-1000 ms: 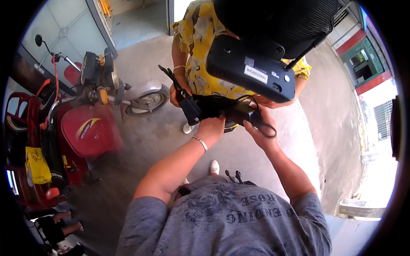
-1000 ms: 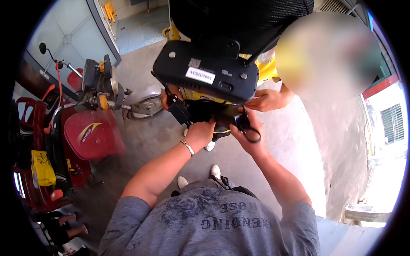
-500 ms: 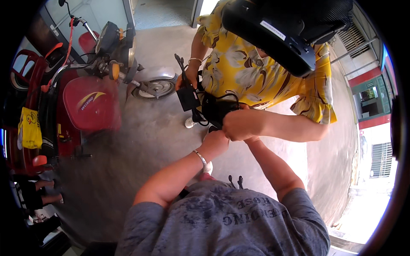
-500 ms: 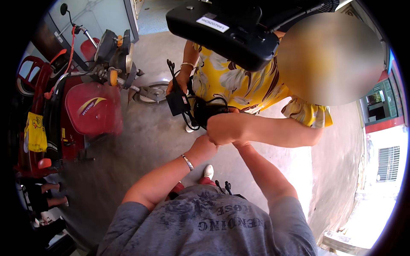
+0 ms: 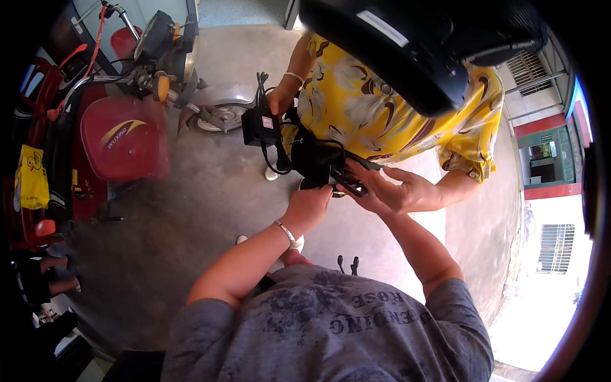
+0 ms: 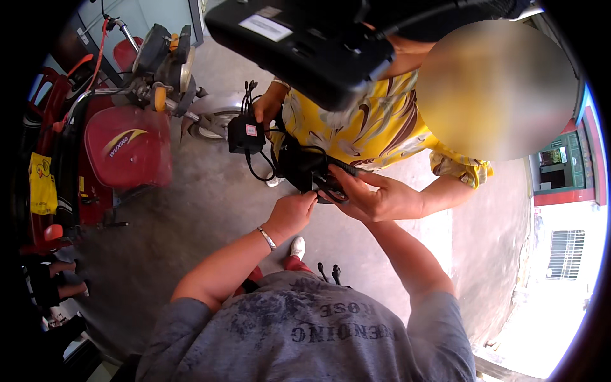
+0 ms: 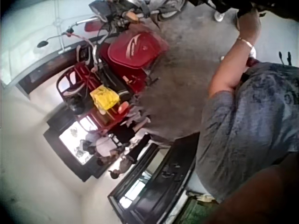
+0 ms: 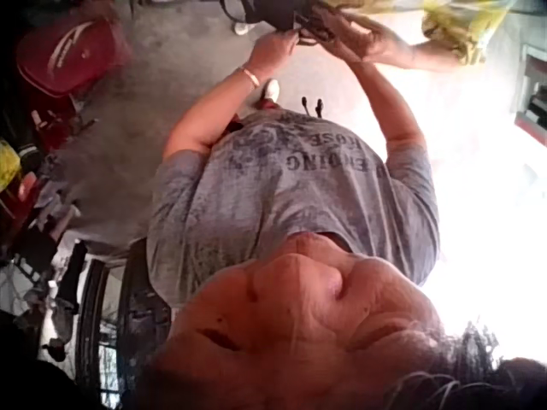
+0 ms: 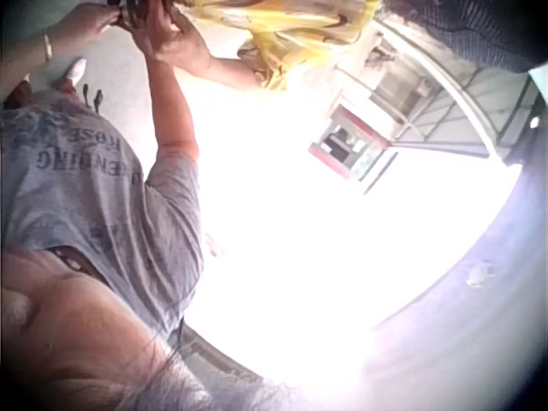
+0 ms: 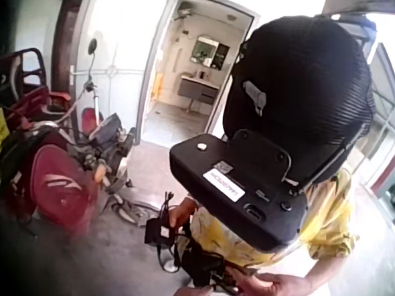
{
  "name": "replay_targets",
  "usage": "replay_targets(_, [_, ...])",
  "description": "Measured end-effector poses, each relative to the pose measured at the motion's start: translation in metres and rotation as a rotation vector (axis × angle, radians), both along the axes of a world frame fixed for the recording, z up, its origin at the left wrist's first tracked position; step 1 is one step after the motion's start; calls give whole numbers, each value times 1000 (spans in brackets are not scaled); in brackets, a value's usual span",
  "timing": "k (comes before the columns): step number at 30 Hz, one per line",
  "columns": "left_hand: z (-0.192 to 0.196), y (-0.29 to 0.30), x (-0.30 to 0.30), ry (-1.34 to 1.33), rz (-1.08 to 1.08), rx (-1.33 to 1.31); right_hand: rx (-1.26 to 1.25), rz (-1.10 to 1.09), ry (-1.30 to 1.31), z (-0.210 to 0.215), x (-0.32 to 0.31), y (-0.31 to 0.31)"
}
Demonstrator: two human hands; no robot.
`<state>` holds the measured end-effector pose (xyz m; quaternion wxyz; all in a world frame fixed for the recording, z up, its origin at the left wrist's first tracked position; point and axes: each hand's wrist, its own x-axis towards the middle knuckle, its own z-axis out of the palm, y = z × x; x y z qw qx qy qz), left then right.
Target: The person connects cables, handles electronic modules, and fastens tracking hardware to another person's waist harness.
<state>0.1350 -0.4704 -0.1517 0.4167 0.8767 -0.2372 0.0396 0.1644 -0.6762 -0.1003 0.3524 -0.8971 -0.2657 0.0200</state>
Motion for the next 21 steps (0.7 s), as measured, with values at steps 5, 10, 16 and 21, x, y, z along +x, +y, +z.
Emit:
replay_targets(5, [-11, 2, -4, -60, 56, -120, 233, -178, 94, -17, 7, 39])
replay_targets(10, [-4, 19, 4, -74, -16, 81, 132, -218, 47, 5, 5, 35])
replay_targets(16, [-10, 14, 12, 27, -5, 121, 78, -159, 205, 26, -5, 5])
replay_targets(21, [0, 8, 23, -49, -48, 108, -172, -377, 337, 13, 2, 1])
